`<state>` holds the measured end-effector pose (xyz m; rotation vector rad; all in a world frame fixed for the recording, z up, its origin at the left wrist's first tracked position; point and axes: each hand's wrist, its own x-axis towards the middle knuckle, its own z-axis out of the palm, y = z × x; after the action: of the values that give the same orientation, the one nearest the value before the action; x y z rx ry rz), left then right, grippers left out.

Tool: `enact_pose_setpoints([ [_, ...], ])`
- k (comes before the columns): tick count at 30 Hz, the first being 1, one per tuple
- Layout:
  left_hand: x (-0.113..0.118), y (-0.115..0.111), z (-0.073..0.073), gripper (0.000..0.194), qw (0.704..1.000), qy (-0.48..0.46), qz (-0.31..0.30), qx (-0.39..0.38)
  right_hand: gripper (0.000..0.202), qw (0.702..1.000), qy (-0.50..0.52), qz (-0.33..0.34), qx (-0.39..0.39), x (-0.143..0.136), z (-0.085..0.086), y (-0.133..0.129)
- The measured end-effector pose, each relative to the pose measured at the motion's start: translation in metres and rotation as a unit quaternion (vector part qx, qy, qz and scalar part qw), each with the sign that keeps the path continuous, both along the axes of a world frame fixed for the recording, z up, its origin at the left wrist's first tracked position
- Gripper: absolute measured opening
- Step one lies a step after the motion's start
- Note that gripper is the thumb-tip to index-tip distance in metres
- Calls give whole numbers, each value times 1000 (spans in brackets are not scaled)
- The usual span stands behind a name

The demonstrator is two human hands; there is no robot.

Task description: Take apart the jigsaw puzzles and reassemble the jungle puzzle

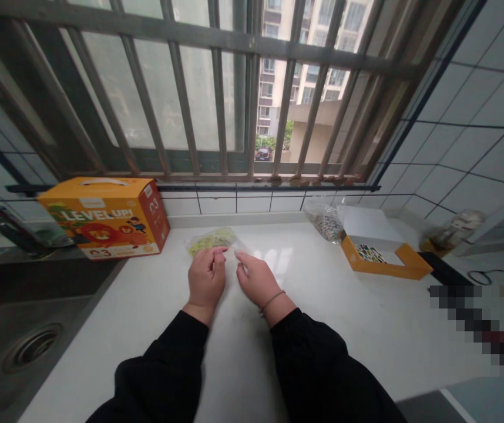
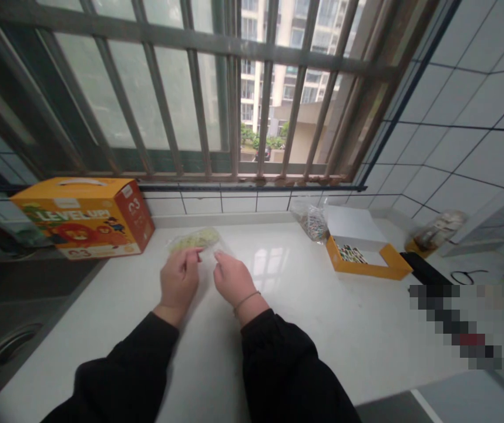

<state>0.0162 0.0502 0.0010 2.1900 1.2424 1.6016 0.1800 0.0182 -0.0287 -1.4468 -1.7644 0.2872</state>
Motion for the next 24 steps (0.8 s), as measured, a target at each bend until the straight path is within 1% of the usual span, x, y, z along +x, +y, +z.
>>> enact_pose_setpoints([
  [2,-18,12,0,40,996,-31,83,4,53,999,-26,30,-27,-3,-5,2],
  [3,-27,20,-2,38,991,-43,125,-16,55,998,-37,47,-35,-5,-7,3],
  [5,-43,41,-7,38,975,-41,189,-110,59,995,-55,73,-45,-8,-10,5],
  [6,-49,52,-10,42,963,-30,203,-175,61,994,-63,80,-49,-9,-11,6],
  [8,-57,70,-16,50,952,-12,192,-237,65,992,-74,81,-58,-11,-11,7],
  [9,-58,77,-19,51,950,2,174,-258,67,992,-78,77,-62,-11,-12,9],
  [11,-58,85,-23,49,950,30,134,-280,71,992,-81,69,-68,-10,-14,12],
  [15,-50,85,-31,43,951,71,61,-293,76,994,-87,55,-46,-4,-21,24],
  [18,-45,81,-34,38,953,78,23,-293,79,994,-94,39,-36,4,-29,39],
  [21,-44,79,-34,40,953,59,16,-296,78,995,-96,17,-37,13,-36,58],
  [24,-42,78,-33,42,952,19,14,-304,75,995,-95,10,-34,19,-38,77],
])
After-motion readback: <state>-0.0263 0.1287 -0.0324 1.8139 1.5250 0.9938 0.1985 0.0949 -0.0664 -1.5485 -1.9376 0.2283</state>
